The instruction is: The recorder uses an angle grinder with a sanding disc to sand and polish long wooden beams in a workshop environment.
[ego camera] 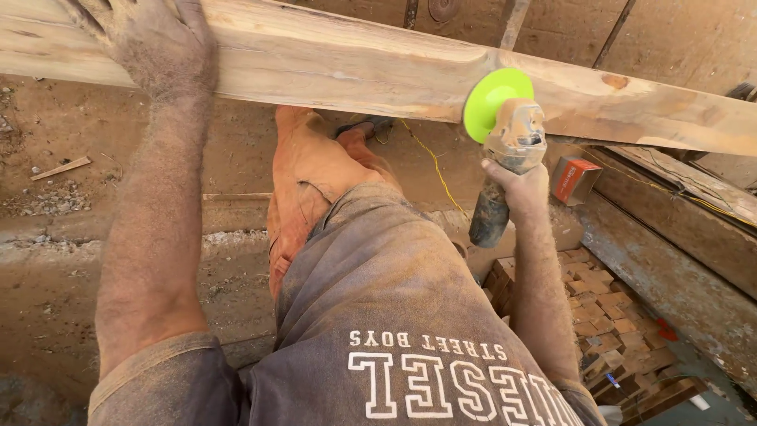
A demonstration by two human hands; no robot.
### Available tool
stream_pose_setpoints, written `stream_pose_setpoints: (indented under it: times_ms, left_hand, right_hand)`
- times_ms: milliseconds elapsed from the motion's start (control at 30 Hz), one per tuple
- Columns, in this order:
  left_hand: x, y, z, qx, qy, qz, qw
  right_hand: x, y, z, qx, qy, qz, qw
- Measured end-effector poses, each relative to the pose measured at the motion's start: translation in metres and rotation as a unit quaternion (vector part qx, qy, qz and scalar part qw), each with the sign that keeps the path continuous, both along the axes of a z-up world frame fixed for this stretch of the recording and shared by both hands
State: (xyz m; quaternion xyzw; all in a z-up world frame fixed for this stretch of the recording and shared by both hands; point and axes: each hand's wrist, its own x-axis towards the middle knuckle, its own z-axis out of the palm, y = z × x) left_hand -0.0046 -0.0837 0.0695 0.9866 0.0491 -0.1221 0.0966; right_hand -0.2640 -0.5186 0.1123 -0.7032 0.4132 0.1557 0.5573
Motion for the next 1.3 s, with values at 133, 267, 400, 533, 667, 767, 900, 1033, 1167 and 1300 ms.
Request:
stream_pose_setpoints:
  times_ms: [133,267,400,533,667,767,900,1033,1167,1300]
  left_hand:
    - [-0.004,0.018,-0.02,-0.039,-0.134,-0.079,0.987]
    - [0.001,0.012,-0.01,-0.048,-0.154,-0.108,0.981]
    - [0.004,0.025,-0.047,0.03,-0.157,-0.104,0.982]
    - [0.006,0.02,-0.046,0.023,-0.19,-0.125,0.973]
    - [-0.003,-0.002,-0.008,-0.016,-0.161,-0.104,0.981]
    - [-0.003,0.002,-0.011,-0.011,-0.168,-0.101,0.981]
    - [-0.012,-0.017,-0.013,0.031,-0.156,-0.047,0.986]
    - [-0.039,-0.089,-0.02,0.071,-0.119,0.022,0.99]
    - [-0.1,-0.19,-0.039,0.012,-0.076,-0.165,0.983]
    - [-0.131,-0.251,-0.043,-0.004,-0.065,-0.199,0.978]
  right_hand:
    - [0.014,0.039,0.009,-0.043,0.054,0.026,0.997]
    - [0.037,0.087,0.017,-0.087,0.022,0.097,0.991]
    - [0.029,0.074,0.018,-0.076,0.028,0.052,0.995]
    - [-0.007,0.009,0.008,-0.075,0.049,-0.092,0.992]
    - [-0.069,-0.019,-0.006,0.046,-0.042,-0.284,0.957]
    - [-0.107,-0.01,-0.018,0.133,-0.116,-0.385,0.906]
    - [-0.172,0.007,-0.037,0.194,-0.158,-0.479,0.841]
    - [-0.218,-0.001,-0.045,0.199,-0.179,-0.516,0.814]
    - [-0.262,-0.025,-0.058,0.199,-0.2,-0.541,0.792]
    - [-0.299,-0.041,-0.072,0.205,-0.218,-0.554,0.777]
